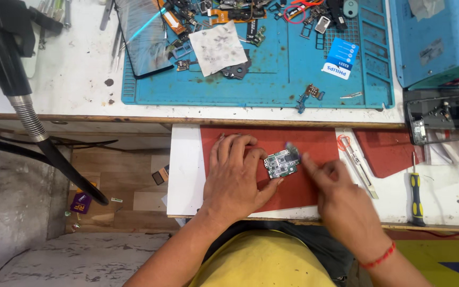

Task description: The person uses a small tool to scrape and clean the surface of a small green circuit board placed on a red mat. They then use a hot air gun to apply heat to the board, moving the nozzle over different components while holding the board steady with their other hand.

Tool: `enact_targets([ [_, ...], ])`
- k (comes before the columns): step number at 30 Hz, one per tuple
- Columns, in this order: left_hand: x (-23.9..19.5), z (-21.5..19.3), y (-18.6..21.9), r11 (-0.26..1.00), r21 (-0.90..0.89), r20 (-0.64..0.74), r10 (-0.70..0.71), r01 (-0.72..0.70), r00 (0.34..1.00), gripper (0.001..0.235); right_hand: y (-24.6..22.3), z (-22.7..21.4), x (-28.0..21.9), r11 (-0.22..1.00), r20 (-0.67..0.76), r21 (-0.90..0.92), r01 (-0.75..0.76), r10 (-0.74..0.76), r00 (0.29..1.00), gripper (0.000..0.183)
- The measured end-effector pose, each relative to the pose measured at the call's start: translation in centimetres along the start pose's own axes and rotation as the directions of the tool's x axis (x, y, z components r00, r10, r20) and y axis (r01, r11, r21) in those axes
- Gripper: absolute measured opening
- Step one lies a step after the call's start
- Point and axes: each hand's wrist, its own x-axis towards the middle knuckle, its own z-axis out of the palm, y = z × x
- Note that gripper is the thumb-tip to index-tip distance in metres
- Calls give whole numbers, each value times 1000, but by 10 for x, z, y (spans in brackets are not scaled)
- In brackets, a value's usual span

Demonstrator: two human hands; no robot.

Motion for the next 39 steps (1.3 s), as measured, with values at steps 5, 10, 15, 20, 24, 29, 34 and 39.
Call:
enact_targets([
  [5,-1,2,0,1000,24,-18,-3,4,1000,52,-8,2,-11,999,140,25,44,-47,989,78],
  [10,2,2,1,1000,27,-19,8,-8,1000,48,-7,-1,-3,999,164,-23,-24,27,986,77],
  [15,2,3,4,1000,9,-16,-7,8,1000,47,-4,-2,-9,996,113,51,-72,66,991,76],
  [20,1,3,6,1000,0,-8,-16,16,1000,46,-7,5,-13,999,115,19,-37,35,993,80],
  [24,3,4,3,1000,5,-14,-6,7,1000,47,-4,5,-8,998,85,48,-32,28,996,84],
  [29,3,3,7,999,8,-5,-40,40,999,48,0,1,-2,1000,126,-11,-11,12,992,79],
  [34,1,6,5,999,-11,-8,-47,47,999,50,10,-4,-4,998,33,-45,-53,55,998,75],
  [39,6,4,8,999,28,-16,-46,47,999,47,17,-4,-6,995,16,52,-81,80,997,73],
])
